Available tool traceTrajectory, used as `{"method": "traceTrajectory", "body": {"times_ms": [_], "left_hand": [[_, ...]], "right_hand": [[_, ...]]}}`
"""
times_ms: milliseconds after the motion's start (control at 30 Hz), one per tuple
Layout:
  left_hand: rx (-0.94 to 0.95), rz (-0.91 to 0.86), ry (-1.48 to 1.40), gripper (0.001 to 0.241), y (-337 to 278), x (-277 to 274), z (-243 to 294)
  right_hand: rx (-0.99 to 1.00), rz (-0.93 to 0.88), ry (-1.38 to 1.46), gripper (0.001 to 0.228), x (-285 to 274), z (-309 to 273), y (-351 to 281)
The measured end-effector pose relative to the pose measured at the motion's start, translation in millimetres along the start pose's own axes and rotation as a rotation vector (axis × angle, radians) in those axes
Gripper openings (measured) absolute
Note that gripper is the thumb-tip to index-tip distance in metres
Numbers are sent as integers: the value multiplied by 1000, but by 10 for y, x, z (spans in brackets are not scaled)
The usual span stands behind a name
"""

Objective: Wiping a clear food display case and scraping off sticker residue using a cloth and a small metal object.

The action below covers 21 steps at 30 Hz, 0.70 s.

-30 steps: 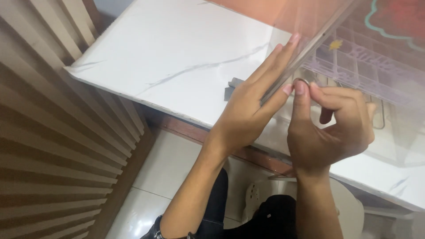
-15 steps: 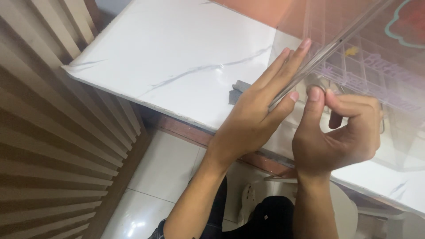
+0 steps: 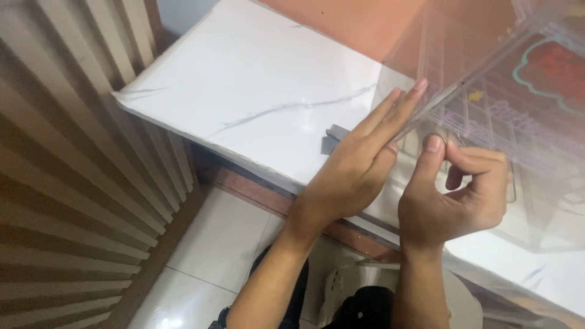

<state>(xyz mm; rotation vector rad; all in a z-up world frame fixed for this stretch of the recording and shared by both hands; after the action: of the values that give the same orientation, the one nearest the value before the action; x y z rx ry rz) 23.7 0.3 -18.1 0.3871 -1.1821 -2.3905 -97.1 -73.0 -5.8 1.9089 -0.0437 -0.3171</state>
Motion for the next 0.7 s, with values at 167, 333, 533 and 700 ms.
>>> {"method": "traceTrajectory", "body": {"times_ms": [167,333,533,700], "left_hand": [[-7,-13,15,60,25,-30,65],[-71,-34,-51,64,92,-65,153],[-93,-32,-64,67,73,-77,184],[-99,-17,-41,66,109,-24,206]], "right_hand": [[-2,21,-19,23,33,-101,51],[17,24,-47,24,30,-225,127],[124,16,24,26,23,-155,95],[88,1,-6,30,9,-78,77]]}}
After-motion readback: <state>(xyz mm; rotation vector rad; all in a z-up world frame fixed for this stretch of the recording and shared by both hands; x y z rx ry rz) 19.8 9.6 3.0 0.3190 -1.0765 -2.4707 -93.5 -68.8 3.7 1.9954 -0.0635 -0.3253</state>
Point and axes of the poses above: each hand's wrist, its own y-axis towards the middle knuckle, its own x-axis out of the palm, z = x × y, the point moved 1 cm from there along y, towards the middle knuckle, and after that the axes turned 6 degrees about x, right-handed, at the moved point
